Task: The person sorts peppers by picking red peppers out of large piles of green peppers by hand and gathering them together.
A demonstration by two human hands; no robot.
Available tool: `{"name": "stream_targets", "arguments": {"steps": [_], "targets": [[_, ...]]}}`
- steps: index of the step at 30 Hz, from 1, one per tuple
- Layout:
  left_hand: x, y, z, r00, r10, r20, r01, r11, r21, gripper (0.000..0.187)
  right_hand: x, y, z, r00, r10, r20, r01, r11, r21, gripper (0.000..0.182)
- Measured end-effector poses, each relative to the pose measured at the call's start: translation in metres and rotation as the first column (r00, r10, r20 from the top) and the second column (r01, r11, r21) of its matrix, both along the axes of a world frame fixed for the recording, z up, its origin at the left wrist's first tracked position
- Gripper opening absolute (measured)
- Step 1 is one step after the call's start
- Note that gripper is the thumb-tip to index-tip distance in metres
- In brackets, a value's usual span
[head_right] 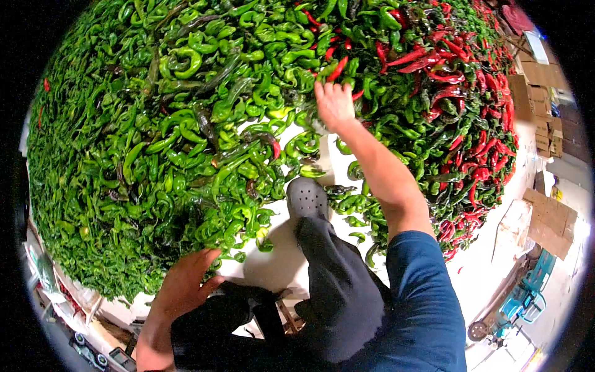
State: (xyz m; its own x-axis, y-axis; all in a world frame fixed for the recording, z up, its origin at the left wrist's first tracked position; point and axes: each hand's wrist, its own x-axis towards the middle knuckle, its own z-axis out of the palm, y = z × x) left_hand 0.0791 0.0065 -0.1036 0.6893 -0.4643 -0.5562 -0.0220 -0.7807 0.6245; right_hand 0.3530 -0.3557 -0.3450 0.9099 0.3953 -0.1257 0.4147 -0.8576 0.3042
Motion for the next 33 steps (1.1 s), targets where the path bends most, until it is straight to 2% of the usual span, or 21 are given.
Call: {"name": "stream_targets", "arguments": {"steps": [3,7,10,11,12,14,15,16,17,18,19,20,21,22,24,26,27,28,30,32,33], "targets": [[-0.006,0.004,0.002,1.0,0.015,0.006,-0.015,1.0,-0.013,0.051,-0.029,-0.008,-0.01,0.999,0.037,0.01,-0.037,0.999,-0.006,0.052],[-0.011,0.007,0.007,0.998,0.032,-0.047,-0.032,0.999,-0.002,0.05,-0.059,-0.007,-0.023,0.974,-0.175,-0.144,0.218,0.897,0.385,0.057],[-0.017,0.009,0.004,1.0,0.021,-0.015,-0.021,1.0,0.016,0.051,-0.098,0.006,-0.014,0.963,0.001,-0.269,0.178,0.746,0.641,0.042],[-0.017,0.009,0.004,0.999,0.028,-0.02,-0.028,0.999,0.019,0.052,-0.105,0.016,0.011,0.876,0.037,-0.48,0.282,0.768,0.575,0.038],[-0.017,0.01,0.003,1.0,0.026,-0.01,-0.026,1.0,0.011,0.052,-0.111,0.02,0.022,0.802,0.155,-0.577,0.217,0.824,0.523,0.037],[-0.017,0.011,0.0,1.0,0.024,0.011,-0.024,1.0,-0.003,0.052,-0.116,0.022,0.036,0.729,0.383,-0.567,0.098,0.762,0.64,0.037],[-0.015,0.01,0.0,0.999,0.03,-0.014,-0.029,1.0,0.005,0.052,-0.106,0.022,0.049,0.612,0.338,-0.715,0.275,0.757,0.593,0.036],[-0.013,0.01,0.0,0.999,0.037,-0.037,-0.036,0.999,0.017,0.052,-0.089,0.014,0.04,0.696,0.35,-0.627,0.232,0.716,0.658,0.034],[-0.012,0.01,0.001,0.997,0.046,-0.063,-0.044,0.999,0.032,0.051,-0.068,0.017,0.059,0.723,0.124,-0.679,0.421,0.701,0.576,0.031],[-0.014,0.01,0.0,0.996,0.054,-0.067,-0.052,0.998,0.033,0.051,-0.043,0.014,0.053,0.839,-0.026,-0.543,0.412,0.683,0.604,0.027],[-0.015,0.011,-0.003,0.996,0.061,-0.067,-0.059,0.998,0.034,0.051,-0.014,0.009,0.04,0.886,-0.171,-0.431,0.436,0.624,0.649,0.029],[-0.014,0.011,-0.006,0.996,0.066,-0.064,-0.063,0.997,0.036,0.051,0.016,0.001,0.019,0.933,-0.211,-0.293,0.353,0.706,0.614,0.035],[-0.011,0.01,-0.009,0.996,0.066,-0.056,-0.064,0.997,0.04,0.051,0.041,-0.004,0.009,0.921,-0.183,-0.344,0.368,0.7,0.613,0.037],[-0.009,0.009,-0.01,0.996,0.066,-0.056,-0.063,0.997,0.044,0.051,0.064,-0.006,-0.02,0.95,-0.103,-0.296,0.277,0.717,0.639,0.039],[-0.014,0.006,-0.009,0.994,0.068,-0.081,-0.064,0.997,0.045,0.051,0.065,0.024,-0.015,0.895,-0.249,-0.371,0.407,0.795,0.449,0.042],[-0.01,0.005,-0.01,0.994,0.068,-0.081,-0.065,0.997,0.036,0.051,0.065,0.045,-0.003,0.833,-0.283,-0.476,0.46,0.832,0.31,0.047],[-0.01,0.005,-0.011,0.994,0.072,-0.084,-0.069,0.997,0.036,0.051,0.053,0.046,-0.006,0.851,-0.23,-0.472,0.448,0.788,0.422,0.048],[-0.01,0.006,-0.011,0.993,0.074,-0.088,-0.072,0.997,0.035,0.051,0.043,0.05,0.005,0.788,-0.213,-0.577,0.498,0.773,0.395,0.051],[-0.011,0.006,-0.012,0.994,0.071,-0.085,-0.068,0.997,0.035,0.051,0.022,0.052,-0.011,0.63,-0.171,-0.758,0.671,0.611,0.42,0.05],[-0.011,0.008,-0.013,0.995,0.064,-0.078,-0.061,0.997,0.045,0.051,-0.039,0.074,-0.009,0.812,-0.088,-0.578,0.445,0.733,0.514,0.05],[-0.011,0.008,-0.013,0.993,0.069,-0.093,-0.064,0.997,0.047,0.051,-0.067,0.083,0.004,0.833,0.004,-0.554,0.398,0.691,0.603,0.048]]}}
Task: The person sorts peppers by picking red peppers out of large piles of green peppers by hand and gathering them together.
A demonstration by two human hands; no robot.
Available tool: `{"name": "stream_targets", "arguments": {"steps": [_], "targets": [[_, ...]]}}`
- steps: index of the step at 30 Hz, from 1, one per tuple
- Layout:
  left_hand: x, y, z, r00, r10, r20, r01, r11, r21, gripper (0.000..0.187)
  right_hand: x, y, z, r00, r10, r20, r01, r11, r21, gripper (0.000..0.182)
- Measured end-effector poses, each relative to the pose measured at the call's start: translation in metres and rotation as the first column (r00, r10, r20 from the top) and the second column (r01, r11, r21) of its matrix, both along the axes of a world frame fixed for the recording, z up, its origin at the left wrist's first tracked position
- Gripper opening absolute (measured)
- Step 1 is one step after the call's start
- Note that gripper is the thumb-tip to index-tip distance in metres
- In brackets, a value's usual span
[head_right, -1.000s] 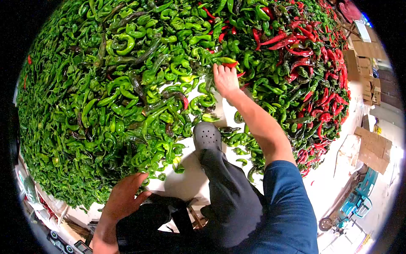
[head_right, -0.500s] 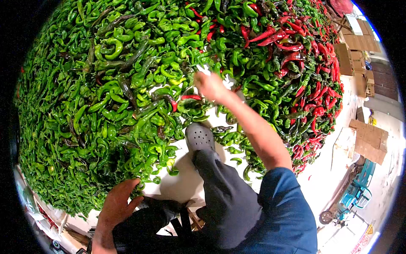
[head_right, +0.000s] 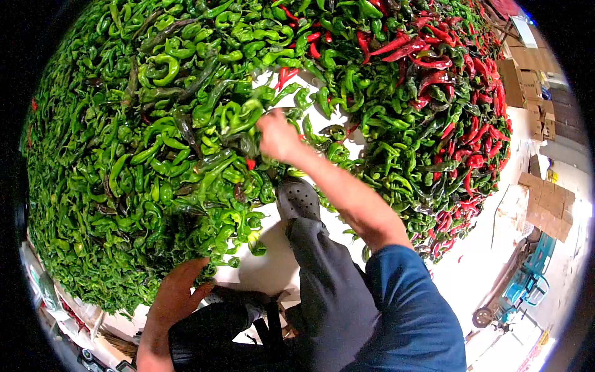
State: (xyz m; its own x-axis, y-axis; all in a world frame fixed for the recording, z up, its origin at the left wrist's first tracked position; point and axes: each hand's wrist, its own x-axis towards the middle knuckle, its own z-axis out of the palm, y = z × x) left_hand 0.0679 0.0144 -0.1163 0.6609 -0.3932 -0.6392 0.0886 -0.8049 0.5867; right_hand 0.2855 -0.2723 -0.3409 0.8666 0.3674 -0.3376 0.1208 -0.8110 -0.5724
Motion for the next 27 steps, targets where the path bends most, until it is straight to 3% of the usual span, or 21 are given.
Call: {"name": "stream_targets", "arguments": {"steps": [1,3,5,6,7,8,9,10,11,15,16,17,19,20,23,24,27], "targets": [[0.001,0.0,-0.001,1.0,0.005,-0.015,-0.005,1.0,0.0,0.051,-0.023,0.008,0.016,0.999,0.038,0.037,-0.042,0.994,0.103,0.047],[0.0,0.0,-0.003,0.998,0.01,-0.057,-0.01,1.0,0.004,0.051,-0.053,0.02,0.033,0.936,0.142,0.321,-0.264,0.888,0.377,0.047],[-0.002,0.001,-0.005,0.995,0.015,-0.102,-0.014,1.0,0.01,0.051,-0.065,0.022,0.045,0.877,0.401,0.265,-0.468,0.838,0.28,0.046],[-0.003,0.001,-0.006,0.996,0.013,-0.09,-0.013,1.0,0.005,0.051,-0.06,0.019,0.055,0.882,0.472,0.015,-0.463,0.859,0.219,0.042],[-0.005,0.002,-0.006,0.997,0.013,-0.08,-0.012,1.0,0.001,0.051,-0.048,0.013,0.061,0.895,0.445,0.03,-0.446,0.889,0.105,0.035],[-0.006,0.003,-0.006,0.998,0.016,-0.069,-0.016,1.0,0.0,0.05,-0.028,0.003,0.064,0.949,0.313,0.041,-0.315,0.949,0.03,0.026],[-0.007,0.004,-0.006,0.998,0.022,-0.055,-0.022,1.0,0.001,0.05,-0.004,-0.014,0.054,0.965,0.19,0.183,-0.188,0.982,-0.031,0.022],[-0.007,0.006,-0.006,0.999,0.028,-0.043,-0.028,1.0,0.001,0.05,0.026,-0.022,0.069,0.97,0.165,0.178,-0.117,0.96,-0.255,0.019],[-0.008,0.007,-0.006,0.999,0.032,-0.032,-0.032,0.999,0.0,0.05,0.055,-0.039,0.038,0.915,0.181,0.361,-0.065,0.948,-0.311,0.028],[-0.006,0.005,-0.011,0.998,0.05,-0.026,-0.05,0.999,0.003,0.05,0.134,-0.07,-0.016,0.723,0.586,0.366,-0.328,0.757,-0.565,0.032],[-0.006,0.005,-0.014,0.998,0.044,-0.034,-0.044,0.999,0.003,0.05,0.138,-0.06,-0.01,0.746,0.632,0.21,-0.359,0.647,-0.673,0.033],[-0.007,0.004,-0.016,0.998,0.041,-0.041,-0.041,0.999,0.001,0.049,0.143,-0.055,-0.005,0.716,0.68,0.161,-0.382,0.574,-0.724,0.032],[-0.006,0.002,-0.019,0.998,0.057,-0.024,-0.058,0.998,-0.015,0.046,0.155,-0.045,-0.004,0.752,0.656,0.066,-0.397,0.53,-0.749,0.044],[-0.005,0.001,-0.019,0.997,0.066,-0.03,-0.066,0.998,-0.015,0.046,0.154,-0.043,-0.008,0.749,0.652,0.119,-0.357,0.549,-0.755,0.04],[-0.005,0.003,-0.018,0.996,0.076,-0.044,-0.077,0.997,-0.006,0.046,0.156,-0.04,-0.001,0.711,0.702,0.04,-0.429,0.478,-0.766,0.034],[-0.005,0.004,-0.019,0.996,0.077,-0.04,-0.077,0.997,-0.002,0.046,0.154,-0.038,0.003,0.688,0.726,0.012,-0.487,0.474,-0.733,0.028],[-0.01,0.008,-0.023,0.997,0.071,-0.04,-0.071,0.997,0.004,0.047,0.143,-0.035,0.018,0.784,0.567,0.252,-0.374,0.756,-0.537,0.026]]}}
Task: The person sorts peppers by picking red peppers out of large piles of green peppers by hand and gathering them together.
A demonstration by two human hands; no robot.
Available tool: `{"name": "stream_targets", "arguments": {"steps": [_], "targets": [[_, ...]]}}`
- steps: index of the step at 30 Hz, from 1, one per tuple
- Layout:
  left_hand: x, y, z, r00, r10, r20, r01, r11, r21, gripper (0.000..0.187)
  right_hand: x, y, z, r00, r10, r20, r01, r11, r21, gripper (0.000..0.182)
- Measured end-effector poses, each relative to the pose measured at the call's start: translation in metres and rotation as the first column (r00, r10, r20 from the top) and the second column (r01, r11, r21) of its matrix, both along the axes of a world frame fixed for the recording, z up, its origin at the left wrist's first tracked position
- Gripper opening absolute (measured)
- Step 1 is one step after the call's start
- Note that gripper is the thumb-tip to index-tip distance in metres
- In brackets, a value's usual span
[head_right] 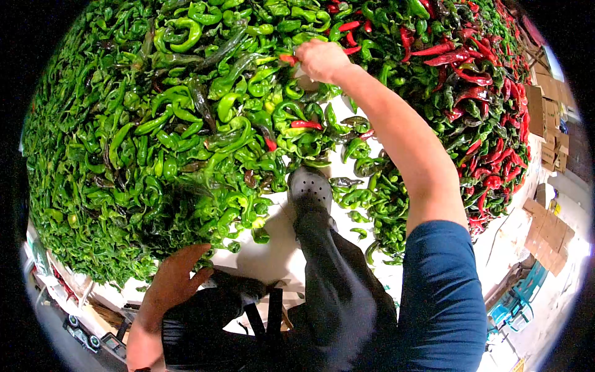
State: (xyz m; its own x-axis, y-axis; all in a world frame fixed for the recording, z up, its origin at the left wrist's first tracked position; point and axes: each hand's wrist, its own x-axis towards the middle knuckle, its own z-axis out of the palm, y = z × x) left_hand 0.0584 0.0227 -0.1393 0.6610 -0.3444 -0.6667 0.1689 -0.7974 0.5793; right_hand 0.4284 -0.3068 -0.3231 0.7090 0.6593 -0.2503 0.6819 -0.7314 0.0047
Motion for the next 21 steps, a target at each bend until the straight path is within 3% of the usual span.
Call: {"name": "stream_targets", "arguments": {"steps": [1,2,4,5,6,8,9,11,12,14,16,17,20,21], "targets": [[-0.002,0.0,-0.001,1.0,-0.004,-0.003,0.004,1.0,-0.001,0.047,-0.005,-0.001,0.013,0.992,-0.118,-0.035,0.123,0.975,0.183,0.028],[-0.002,-0.001,0.0,1.0,-0.004,-0.024,0.004,1.0,0.003,0.048,-0.004,-0.003,0.026,0.961,-0.254,-0.11,0.271,0.944,0.191,0.03],[0.003,-0.002,0.003,0.998,-0.008,-0.06,0.009,1.0,0.012,0.048,-0.001,-0.02,0.036,0.837,-0.397,-0.377,0.538,0.722,0.435,0.031],[0.002,-0.001,0.002,0.999,-0.015,-0.044,0.016,1.0,0.011,0.048,-0.004,-0.027,0.037,0.82,-0.354,-0.449,0.569,0.583,0.58,0.027],[-0.001,0.0,0.001,0.999,-0.021,-0.032,0.022,1.0,0.01,0.048,-0.007,-0.041,0.042,0.611,-0.358,-0.706,0.771,0.473,0.427,0.025],[-0.003,0.0,0.001,1.0,-0.017,-0.018,0.017,1.0,0.002,0.048,-0.031,-0.047,0.044,0.534,-0.319,-0.783,0.813,0.449,0.371,0.025],[-0.002,-0.001,0.002,1.0,-0.01,-0.012,0.01,1.0,-0.006,0.048,-0.047,-0.044,0.044,0.473,-0.37,-0.799,0.836,0.474,0.275,0.025],[-0.002,-0.003,0.001,1.0,-0.008,-0.003,0.008,1.0,-0.016,0.048,-0.071,-0.034,0.032,0.408,-0.291,-0.865,0.781,0.601,0.167,0.032],[-0.002,-0.002,0.0,1.0,-0.015,0.003,0.015,1.0,-0.017,0.047,-0.086,-0.031,0.03,0.339,-0.314,-0.887,0.799,0.594,0.095,0.035],[0.0,-0.004,-0.001,1.0,-0.027,0.005,0.027,0.999,-0.017,0.047,-0.101,-0.027,0.011,0.562,-0.292,-0.774,0.616,0.772,0.157,0.035],[0.003,-0.007,0.001,0.999,-0.033,-0.005,0.033,0.999,-0.019,0.047,-0.108,-0.024,-0.011,0.721,-0.339,-0.604,0.474,0.877,0.073,0.036],[0.003,-0.007,0.0,0.999,-0.036,0.0,0.036,0.999,-0.021,0.047,-0.112,-0.025,-0.018,0.658,-0.396,-0.641,0.54,0.841,0.034,0.035],[0.003,-0.008,-0.002,0.999,-0.036,0.009,0.037,0.999,-0.027,0.047,-0.113,-0.029,-0.017,0.622,-0.398,-0.675,0.501,0.864,-0.048,0.034],[0.004,-0.009,-0.001,0.999,-0.036,0.006,0.036,0.999,-0.029,0.046,-0.117,-0.031,-0.019,0.695,-0.37,-0.616,0.47,0.883,0.0,0.034]]}}
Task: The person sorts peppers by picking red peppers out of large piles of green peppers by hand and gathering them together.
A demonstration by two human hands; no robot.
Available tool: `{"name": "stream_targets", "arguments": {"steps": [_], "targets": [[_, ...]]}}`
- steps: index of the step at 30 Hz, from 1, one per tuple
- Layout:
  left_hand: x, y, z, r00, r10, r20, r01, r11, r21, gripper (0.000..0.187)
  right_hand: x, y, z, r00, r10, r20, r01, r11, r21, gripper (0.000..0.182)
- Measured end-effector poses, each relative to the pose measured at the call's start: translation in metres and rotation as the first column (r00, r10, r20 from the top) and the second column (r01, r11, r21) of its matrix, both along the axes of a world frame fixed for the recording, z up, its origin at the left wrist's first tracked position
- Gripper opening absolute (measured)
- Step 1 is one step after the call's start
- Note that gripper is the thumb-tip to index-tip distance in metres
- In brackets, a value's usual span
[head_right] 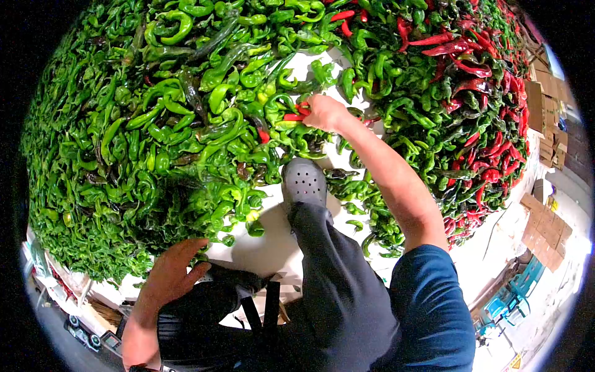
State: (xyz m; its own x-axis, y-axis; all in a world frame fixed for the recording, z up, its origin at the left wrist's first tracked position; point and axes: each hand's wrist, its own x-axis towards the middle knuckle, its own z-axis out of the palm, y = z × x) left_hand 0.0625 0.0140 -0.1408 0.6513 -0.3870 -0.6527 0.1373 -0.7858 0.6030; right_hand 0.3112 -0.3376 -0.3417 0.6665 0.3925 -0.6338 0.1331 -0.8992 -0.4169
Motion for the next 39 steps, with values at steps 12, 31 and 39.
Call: {"name": "stream_targets", "arguments": {"steps": [12,31,39], "targets": [[0.03,-0.033,-0.033,0.934,0.201,-0.296,-0.285,0.918,-0.275,0.058,-0.026,-0.019,0.058,0.871,-0.352,-0.342,0.443,0.865,0.238,0.036],[0.041,-0.128,-0.163,0.177,0.211,-0.961,-0.845,-0.468,-0.258,0.024,-0.119,0.075,0.118,0.697,-0.501,-0.513,0.709,0.59,0.387,0.028],[0.051,-0.143,-0.157,0.169,0.463,-0.87,-0.859,-0.364,-0.361,0.036,-0.134,0.107,0.08,0.587,-0.531,-0.611,0.805,0.459,0.375,0.029]]}}
